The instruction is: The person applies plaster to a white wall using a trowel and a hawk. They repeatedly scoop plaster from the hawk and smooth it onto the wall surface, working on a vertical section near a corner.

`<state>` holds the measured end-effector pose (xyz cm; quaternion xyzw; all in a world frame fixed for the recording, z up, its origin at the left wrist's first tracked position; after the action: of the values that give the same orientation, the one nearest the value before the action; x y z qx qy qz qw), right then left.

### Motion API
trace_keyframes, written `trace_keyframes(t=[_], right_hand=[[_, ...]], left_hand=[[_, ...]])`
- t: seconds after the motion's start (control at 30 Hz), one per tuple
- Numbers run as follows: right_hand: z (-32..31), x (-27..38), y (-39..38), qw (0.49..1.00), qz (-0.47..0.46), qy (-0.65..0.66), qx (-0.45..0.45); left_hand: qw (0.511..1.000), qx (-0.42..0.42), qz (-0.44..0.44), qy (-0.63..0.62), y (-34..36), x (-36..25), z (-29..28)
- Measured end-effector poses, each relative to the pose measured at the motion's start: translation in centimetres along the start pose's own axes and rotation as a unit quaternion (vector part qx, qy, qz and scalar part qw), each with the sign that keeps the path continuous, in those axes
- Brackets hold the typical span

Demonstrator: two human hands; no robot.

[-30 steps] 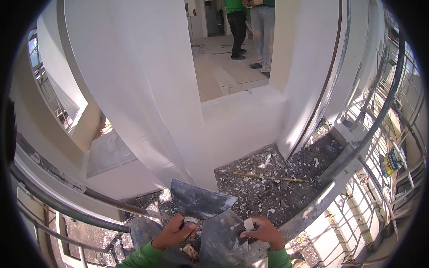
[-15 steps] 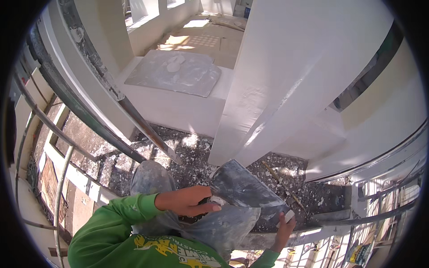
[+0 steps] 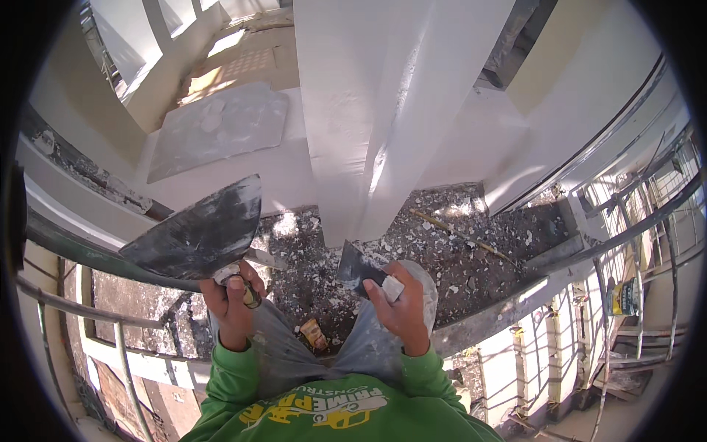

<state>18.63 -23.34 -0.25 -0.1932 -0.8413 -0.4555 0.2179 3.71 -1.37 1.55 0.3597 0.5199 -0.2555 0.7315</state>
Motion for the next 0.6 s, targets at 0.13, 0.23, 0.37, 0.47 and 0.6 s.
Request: trace_keyframes(t=[0.13, 0.23, 0.37, 0.47, 0.6], right_hand=[[1.8, 0.9, -0.2, 0.970, -0.111, -0.074, 0.204], [1.2, 0.9, 0.2, 0.968, -0.095, -0.071, 0.220], [0.7, 0.0, -0.1, 0.977, -0.108, -0.036, 0.180], [0.6, -0.6, -0.2, 0.979, -0.110, 0.004, 0.170], [0.3, -1.2, -0.1, 0.974, -0.106, 0.037, 0.196]], left_hand=[[0.995, -0.076, -0.026, -0.056, 1.4, 0.1, -0.3], [0.995, -0.083, -0.043, -0.037, 2.0, 1.1, -0.2], [0.995, -0.087, -0.053, -0.013, 2.8, 2.6, 1.3], [0.994, -0.099, -0.042, 0.017, 3.1, 3.1, 2.2], [0.990, -0.135, 0.024, 0.025, 3.5, 2.9, 3.0]])
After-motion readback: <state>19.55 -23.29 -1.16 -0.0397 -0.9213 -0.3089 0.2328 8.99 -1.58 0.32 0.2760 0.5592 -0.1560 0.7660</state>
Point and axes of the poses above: each hand's wrist, its own y-axis towards the middle knuckle, its own z-axis out of the palm, x = y × z, the point moved 3 cm from there along y, towards the middle knuckle, and after that the axes turned 15 degrees about -z, right-handed, at the moved point
